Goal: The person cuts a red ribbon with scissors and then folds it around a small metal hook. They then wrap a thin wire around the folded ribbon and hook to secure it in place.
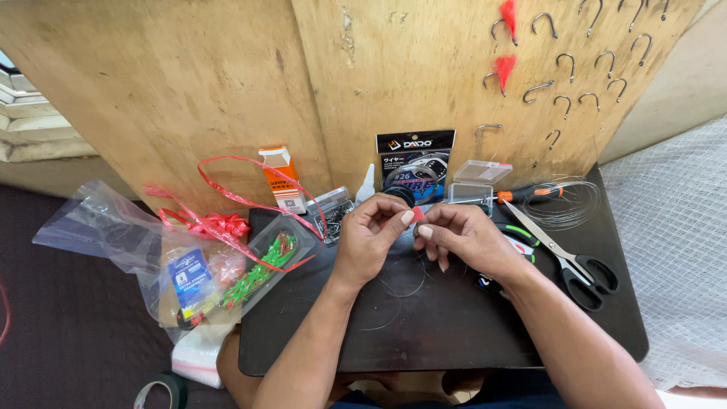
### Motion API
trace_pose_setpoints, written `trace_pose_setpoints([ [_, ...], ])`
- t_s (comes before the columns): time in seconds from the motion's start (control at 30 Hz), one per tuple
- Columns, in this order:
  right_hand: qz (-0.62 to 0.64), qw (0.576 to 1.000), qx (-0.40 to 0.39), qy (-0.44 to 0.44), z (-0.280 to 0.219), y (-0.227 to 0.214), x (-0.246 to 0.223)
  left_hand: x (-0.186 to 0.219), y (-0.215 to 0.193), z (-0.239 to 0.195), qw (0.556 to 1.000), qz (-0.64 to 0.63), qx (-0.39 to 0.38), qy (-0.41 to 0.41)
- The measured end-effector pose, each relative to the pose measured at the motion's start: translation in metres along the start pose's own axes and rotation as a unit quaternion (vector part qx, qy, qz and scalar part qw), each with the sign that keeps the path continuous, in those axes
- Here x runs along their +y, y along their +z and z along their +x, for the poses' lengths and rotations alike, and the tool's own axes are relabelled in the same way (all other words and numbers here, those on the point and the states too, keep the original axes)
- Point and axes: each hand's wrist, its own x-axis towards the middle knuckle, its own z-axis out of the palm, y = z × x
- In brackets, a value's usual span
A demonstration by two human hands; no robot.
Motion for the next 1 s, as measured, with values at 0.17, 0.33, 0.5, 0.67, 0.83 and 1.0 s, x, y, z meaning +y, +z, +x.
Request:
trace_pose_setpoints([
  [0.17,0.039,0.999,0.012,0.012,0.0,0.006,0.001,0.026,0.006,0.0,0.995,0.083,0.007,0.046],
  [0.33,0.037,0.998,0.046,0.01,0.004,0.002,0.017,0.03,0.006,0.0,0.994,0.098,0.021,0.051],
  [0.5,-0.112,0.975,0.174,-0.079,0.006,-0.011,0.033,-0.015,-0.007,-0.001,0.998,0.01,0.046,-0.046],
  [0.67,-0.151,0.96,0.17,-0.163,0.005,-0.002,0.014,-0.006,-0.001,-0.002,0.985,-0.104,0.037,-0.131],
  [0.83,-0.175,0.951,0.135,-0.214,0.006,0.0,0.011,-0.01,-0.001,-0.002,0.973,-0.155,0.042,-0.163],
  [1.0,-0.199,0.948,0.128,-0.213,0.006,-0.002,0.013,-0.001,0.005,-0.003,0.963,-0.191,0.042,-0.185],
])
